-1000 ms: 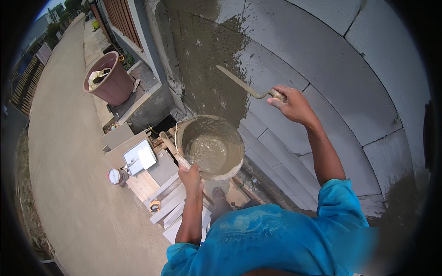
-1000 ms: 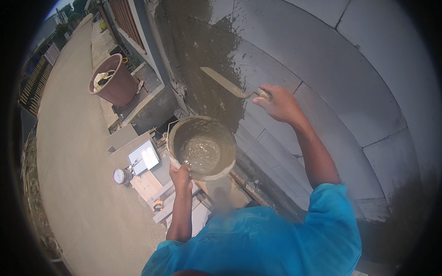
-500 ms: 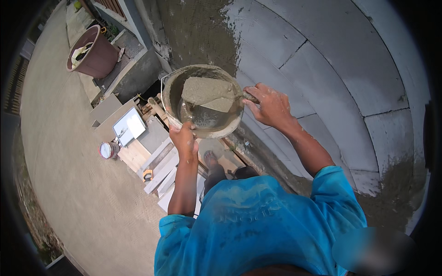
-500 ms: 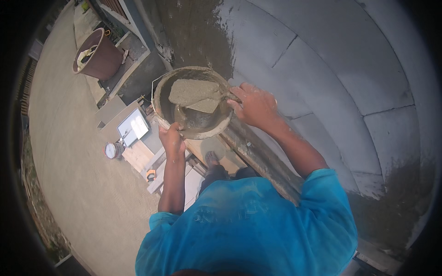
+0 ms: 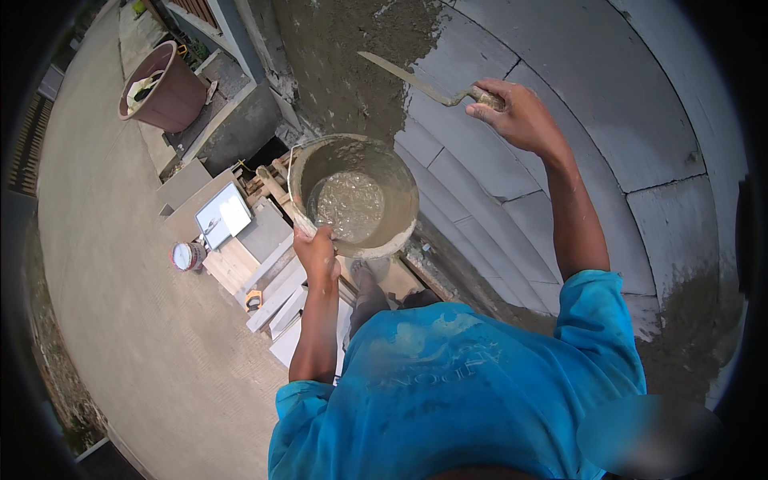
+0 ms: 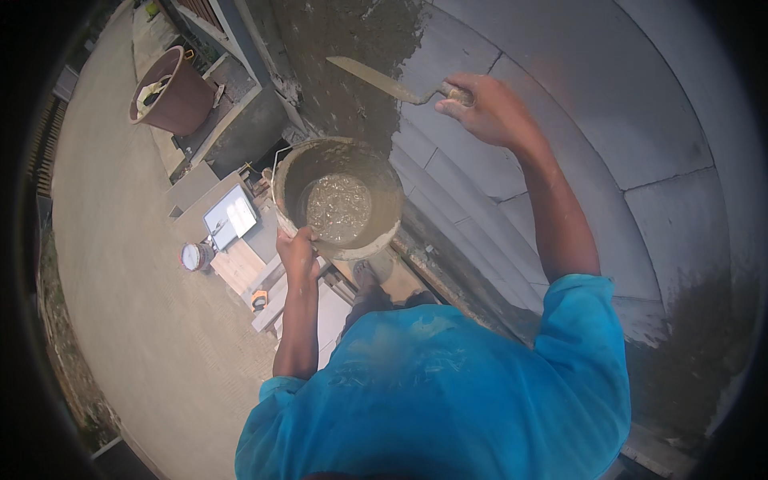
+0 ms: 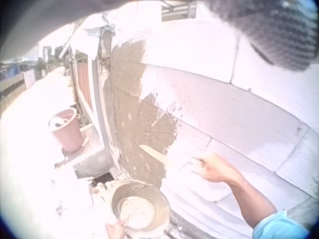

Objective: The person scoops cement from a bucket using a trowel and applies it to a tiled wall. They repeatedly smooth the cement on the wall surface and mix additional cement in a bucket on the ground.

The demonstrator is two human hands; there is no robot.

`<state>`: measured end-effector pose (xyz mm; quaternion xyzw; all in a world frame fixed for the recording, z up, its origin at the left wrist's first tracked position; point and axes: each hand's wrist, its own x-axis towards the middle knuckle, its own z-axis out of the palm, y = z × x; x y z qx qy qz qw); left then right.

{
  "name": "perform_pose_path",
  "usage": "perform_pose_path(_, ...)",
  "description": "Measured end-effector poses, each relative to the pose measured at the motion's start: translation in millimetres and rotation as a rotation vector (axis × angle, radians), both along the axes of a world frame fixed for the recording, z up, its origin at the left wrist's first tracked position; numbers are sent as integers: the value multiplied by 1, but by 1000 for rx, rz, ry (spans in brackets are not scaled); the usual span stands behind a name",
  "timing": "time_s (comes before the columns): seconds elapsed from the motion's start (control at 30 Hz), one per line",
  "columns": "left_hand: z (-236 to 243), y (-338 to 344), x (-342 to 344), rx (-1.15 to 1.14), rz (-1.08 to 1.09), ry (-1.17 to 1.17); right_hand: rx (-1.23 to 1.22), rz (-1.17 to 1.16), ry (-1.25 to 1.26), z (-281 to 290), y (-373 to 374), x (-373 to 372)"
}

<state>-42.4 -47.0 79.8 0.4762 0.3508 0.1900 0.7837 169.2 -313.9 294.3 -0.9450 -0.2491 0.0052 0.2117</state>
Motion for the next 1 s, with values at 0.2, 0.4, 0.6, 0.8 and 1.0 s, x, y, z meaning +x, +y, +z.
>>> perform_pose_path(0.2,33,-46,13,90,7,-127,-431,245,239,-130,33,-73)
perform_pose_path(0.4,47,-36,16,9,-3,-40,-214,99,-270,-144,27,-82)
perform_pose_path(0.6,36,-2,10,-117,97,-36,60,165,-248,-25,46,-60)
perform_pose_path(0.8,37,9,9,-39,32,-19,405,266,673,20,43,79)
perform_pose_path(1.0,24,20,4,-40,54,-48,291,-158,-359,58,-8,28)
